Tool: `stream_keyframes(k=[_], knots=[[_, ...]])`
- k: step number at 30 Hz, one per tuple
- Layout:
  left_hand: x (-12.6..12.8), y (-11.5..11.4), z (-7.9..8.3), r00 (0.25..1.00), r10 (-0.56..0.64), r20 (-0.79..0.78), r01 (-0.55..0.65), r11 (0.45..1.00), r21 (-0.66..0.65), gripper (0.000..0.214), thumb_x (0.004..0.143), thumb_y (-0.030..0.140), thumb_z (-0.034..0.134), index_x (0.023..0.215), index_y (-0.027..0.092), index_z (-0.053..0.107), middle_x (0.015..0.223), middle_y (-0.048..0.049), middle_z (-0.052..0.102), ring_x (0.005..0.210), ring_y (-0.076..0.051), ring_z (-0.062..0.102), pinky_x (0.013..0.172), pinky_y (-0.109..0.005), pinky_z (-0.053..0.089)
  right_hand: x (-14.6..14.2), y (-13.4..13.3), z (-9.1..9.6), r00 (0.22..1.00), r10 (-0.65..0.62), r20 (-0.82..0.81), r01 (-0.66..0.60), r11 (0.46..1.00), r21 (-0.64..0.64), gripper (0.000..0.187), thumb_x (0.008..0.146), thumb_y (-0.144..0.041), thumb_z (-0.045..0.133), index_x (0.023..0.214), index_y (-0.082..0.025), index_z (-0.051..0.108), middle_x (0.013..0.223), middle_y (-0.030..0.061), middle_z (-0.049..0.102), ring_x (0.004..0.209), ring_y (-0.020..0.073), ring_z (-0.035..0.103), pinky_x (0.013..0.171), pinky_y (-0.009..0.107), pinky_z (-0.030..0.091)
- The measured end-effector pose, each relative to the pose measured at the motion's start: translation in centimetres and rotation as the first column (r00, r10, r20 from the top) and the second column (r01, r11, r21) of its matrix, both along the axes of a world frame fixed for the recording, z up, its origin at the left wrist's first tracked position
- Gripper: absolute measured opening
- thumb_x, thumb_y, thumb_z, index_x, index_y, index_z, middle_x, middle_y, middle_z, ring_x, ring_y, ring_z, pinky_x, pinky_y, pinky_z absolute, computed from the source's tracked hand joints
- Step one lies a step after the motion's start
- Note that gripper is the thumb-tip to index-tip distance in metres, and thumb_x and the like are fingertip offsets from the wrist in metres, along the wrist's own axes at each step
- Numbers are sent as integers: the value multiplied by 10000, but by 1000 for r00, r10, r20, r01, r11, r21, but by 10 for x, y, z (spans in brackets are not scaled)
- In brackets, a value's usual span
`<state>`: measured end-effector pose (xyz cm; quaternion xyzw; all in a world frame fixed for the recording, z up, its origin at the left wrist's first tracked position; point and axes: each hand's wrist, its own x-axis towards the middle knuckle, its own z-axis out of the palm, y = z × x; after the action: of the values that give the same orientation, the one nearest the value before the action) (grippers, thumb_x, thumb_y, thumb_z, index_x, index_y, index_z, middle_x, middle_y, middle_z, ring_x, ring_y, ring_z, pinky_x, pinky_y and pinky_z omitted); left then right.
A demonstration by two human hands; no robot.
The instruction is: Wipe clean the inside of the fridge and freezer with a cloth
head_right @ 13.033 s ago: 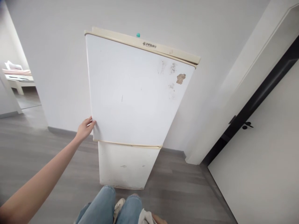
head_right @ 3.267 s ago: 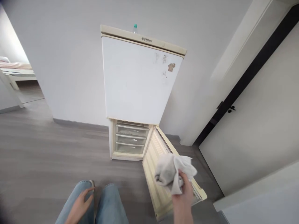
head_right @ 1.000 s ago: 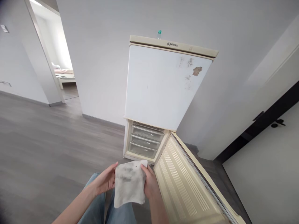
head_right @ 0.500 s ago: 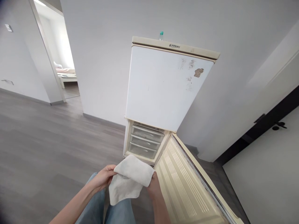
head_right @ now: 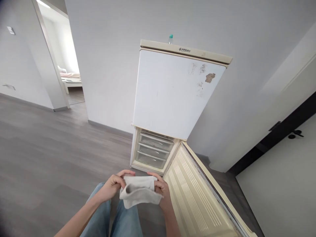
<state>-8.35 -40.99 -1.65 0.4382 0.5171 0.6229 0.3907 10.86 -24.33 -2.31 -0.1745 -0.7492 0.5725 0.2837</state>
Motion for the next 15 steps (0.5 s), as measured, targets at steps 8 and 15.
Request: stream_keyframes(k=[8,15], knots=[[2,-1,3,987,156,-46,-158,985,-68,243,686,135,508,588,194,722,1242,-69,632,813,-142,577,697,-261,440,1,-4,4,998,-63,21,66,986,-151,214,768,-288,532,683,-221,716,1200,81,679,1114,265,603,961,366,439],[8,-3,-10,824,81,561,27,983,-181,695,756,689,615,1254,206,586,1200,-109,678,988,-217,634,772,-280,506,1,-11,4,998,-48,-31,37,960,-278,242,797,-437,642,851,-220,733,1225,101,667,1150,283,594,931,350,466]])
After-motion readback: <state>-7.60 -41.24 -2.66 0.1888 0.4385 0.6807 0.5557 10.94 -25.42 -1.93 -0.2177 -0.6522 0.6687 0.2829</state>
